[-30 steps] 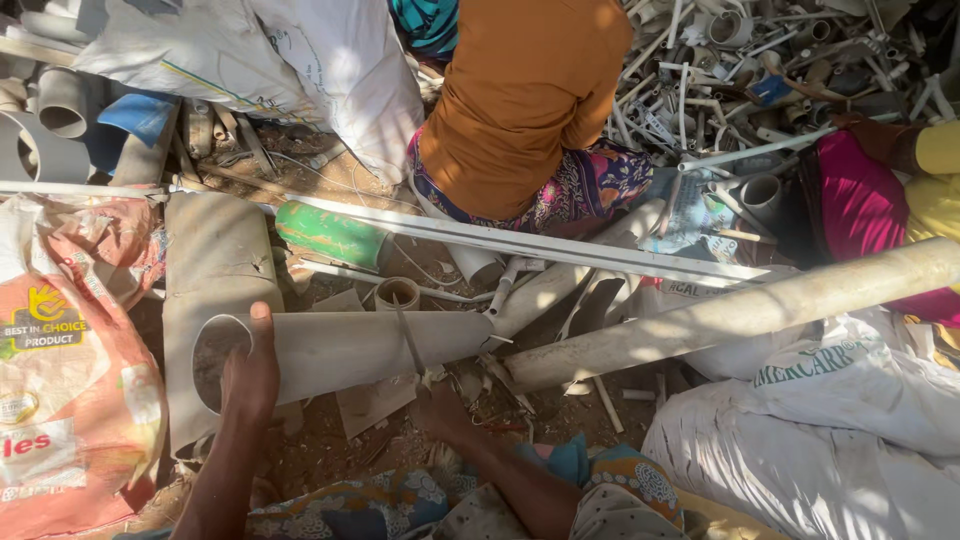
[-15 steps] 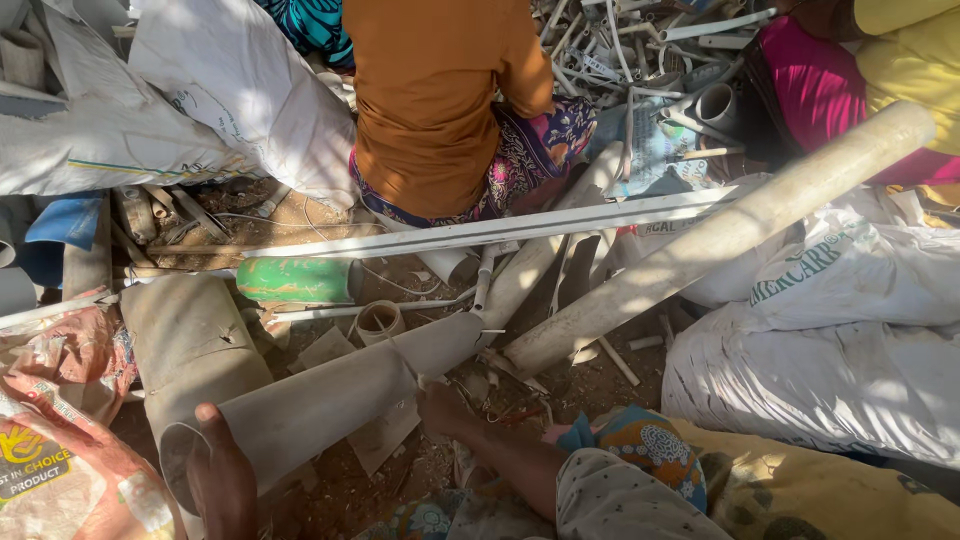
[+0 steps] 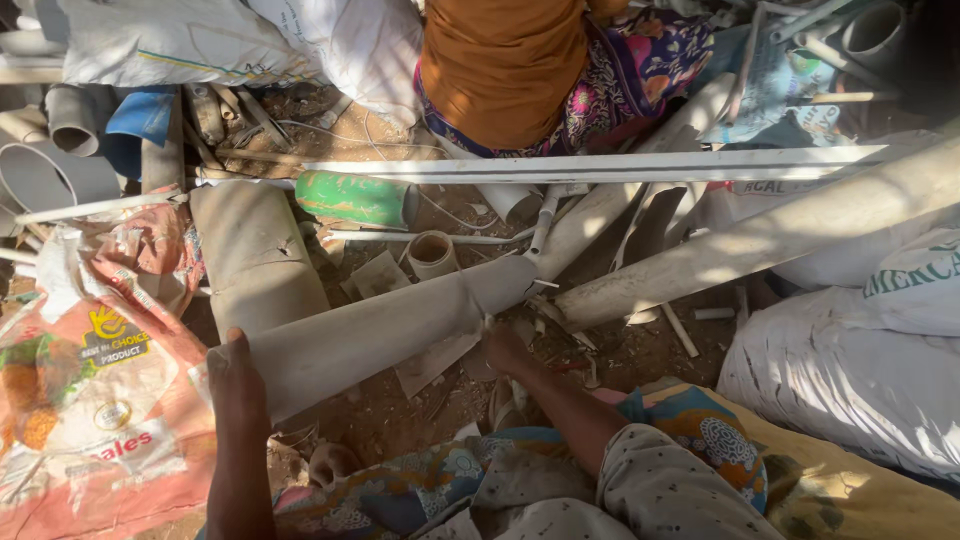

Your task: The person scrapes dirt and debris off the surface of various PVC pipe sections using a large knife while sitting on the ground.

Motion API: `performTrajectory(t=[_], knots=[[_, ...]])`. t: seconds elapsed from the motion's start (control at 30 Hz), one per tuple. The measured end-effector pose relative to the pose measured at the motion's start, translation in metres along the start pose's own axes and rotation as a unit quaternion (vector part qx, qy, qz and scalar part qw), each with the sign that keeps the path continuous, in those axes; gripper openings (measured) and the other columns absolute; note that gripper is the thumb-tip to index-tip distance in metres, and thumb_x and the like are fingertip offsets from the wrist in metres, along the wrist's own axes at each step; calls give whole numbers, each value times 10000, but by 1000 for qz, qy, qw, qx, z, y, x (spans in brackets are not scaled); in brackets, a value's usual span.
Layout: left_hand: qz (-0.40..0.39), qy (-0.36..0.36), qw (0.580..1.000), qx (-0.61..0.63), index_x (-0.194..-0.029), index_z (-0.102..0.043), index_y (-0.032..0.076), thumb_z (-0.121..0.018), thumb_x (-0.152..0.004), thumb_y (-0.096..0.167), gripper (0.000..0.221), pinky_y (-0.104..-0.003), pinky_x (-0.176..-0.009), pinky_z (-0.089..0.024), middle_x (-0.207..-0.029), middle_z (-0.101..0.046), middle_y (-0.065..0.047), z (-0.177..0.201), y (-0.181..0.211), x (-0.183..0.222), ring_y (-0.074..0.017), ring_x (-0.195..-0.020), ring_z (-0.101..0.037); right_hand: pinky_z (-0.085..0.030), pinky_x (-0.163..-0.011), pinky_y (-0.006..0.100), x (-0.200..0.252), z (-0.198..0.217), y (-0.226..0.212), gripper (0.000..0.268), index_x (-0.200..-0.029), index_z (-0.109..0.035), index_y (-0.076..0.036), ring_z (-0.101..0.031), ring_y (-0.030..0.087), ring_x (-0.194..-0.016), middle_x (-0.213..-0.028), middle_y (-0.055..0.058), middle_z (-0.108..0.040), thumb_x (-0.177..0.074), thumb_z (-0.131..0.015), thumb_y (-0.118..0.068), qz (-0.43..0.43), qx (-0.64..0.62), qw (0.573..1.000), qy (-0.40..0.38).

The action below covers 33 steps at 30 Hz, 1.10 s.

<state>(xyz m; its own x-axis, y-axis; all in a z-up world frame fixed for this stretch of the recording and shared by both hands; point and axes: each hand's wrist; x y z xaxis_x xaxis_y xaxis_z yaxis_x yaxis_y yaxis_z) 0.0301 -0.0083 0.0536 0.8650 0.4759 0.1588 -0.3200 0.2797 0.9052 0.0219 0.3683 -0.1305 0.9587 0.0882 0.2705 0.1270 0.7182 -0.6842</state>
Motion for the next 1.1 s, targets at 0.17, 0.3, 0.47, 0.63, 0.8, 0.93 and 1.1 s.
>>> performTrajectory(t=[0.17, 0.3, 0.47, 0.63, 0.8, 0.93, 1.1], knots=[[-232, 68, 965, -104, -1182, -450, -202, -422, -1144, 528, 731, -510, -906, -422, -1075, -575, -384, -7, -15, -8, -337, -983, -555, -479, -540, 514, 18, -47, -29, 479, -1118, -611, 103, -617, 343, -525, -664, 199, -637, -1084, -416, -333, 22, -101, 994, -22], [-25, -4, 991, -129, -965, -586, -169, -375, -1153, 612, 831, -528, -775, -434, -800, -562, -325, 3, -3, 7, -370, -810, -501, -480, -583, 543, 41, -71, -103, 407, -1001, -636, 97, -642, 396, -611, -681, 242, -633, -1069, -531, -290, 109, -40, 993, -3], [-169, -6, 984, -58, -951, -629, -73, -366, -1105, 600, 739, -454, -648, -442, -754, -623, -172, 10, 7, 23, -275, -690, -560, -549, -657, 529, -3, -14, 5, 397, -1058, -645, 95, -712, 385, -696, -729, 215, -672, -1056, -472, -262, -53, -99, 993, 39], [-213, -18, 967, -141, -742, -538, -101, -405, -1113, 544, 756, -507, -598, -347, -588, -501, -222, 3, 13, 22, -325, -556, -454, -511, -630, 531, 10, -31, -38, 372, -1030, -632, 65, -676, 400, -658, -697, 216, -639, -1065, -505, -283, -6, -90, 994, 62], [-171, -16, 969, -179, -689, -524, -129, -422, -1110, 558, 812, -519, -623, -355, -580, -479, -261, -2, 4, 17, -358, -573, -452, -501, -571, 529, 57, -51, -126, 385, -1255, -568, 37, -678, 422, -637, -694, 235, -652, -1023, -514, -265, 149, -100, 984, 20], [-155, -3, 975, -159, -772, -622, -105, -398, -1071, 624, 819, -512, -667, -425, -654, -575, -238, -7, -1, 11, -347, -652, -554, -511, -671, 531, 0, -26, -26, 370, -1126, -641, 52, -697, 391, -704, -742, 208, -692, -1041, -488, -274, 26, -63, 996, 59], [-31, -41, 988, 142, -1247, -652, -55, -436, -954, 701, 839, -429, -956, -467, -1236, -672, -250, -24, 17, 4, -331, -1136, -620, -520, -776, 513, -13, 4, 25, 403, -1080, -639, 50, -703, 382, -861, -900, 218, -693, -1052, -481, -319, -128, -116, 984, 47]])
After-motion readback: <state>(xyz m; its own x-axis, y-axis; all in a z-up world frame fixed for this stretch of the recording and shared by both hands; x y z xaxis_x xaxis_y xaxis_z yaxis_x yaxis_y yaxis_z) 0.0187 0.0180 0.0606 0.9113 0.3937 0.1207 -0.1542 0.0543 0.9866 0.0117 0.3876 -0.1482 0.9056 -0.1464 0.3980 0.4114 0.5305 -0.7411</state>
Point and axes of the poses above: each hand's wrist, its own x-axis away from the middle knuckle, its own z-axis out of the back of the hand, y = z × x
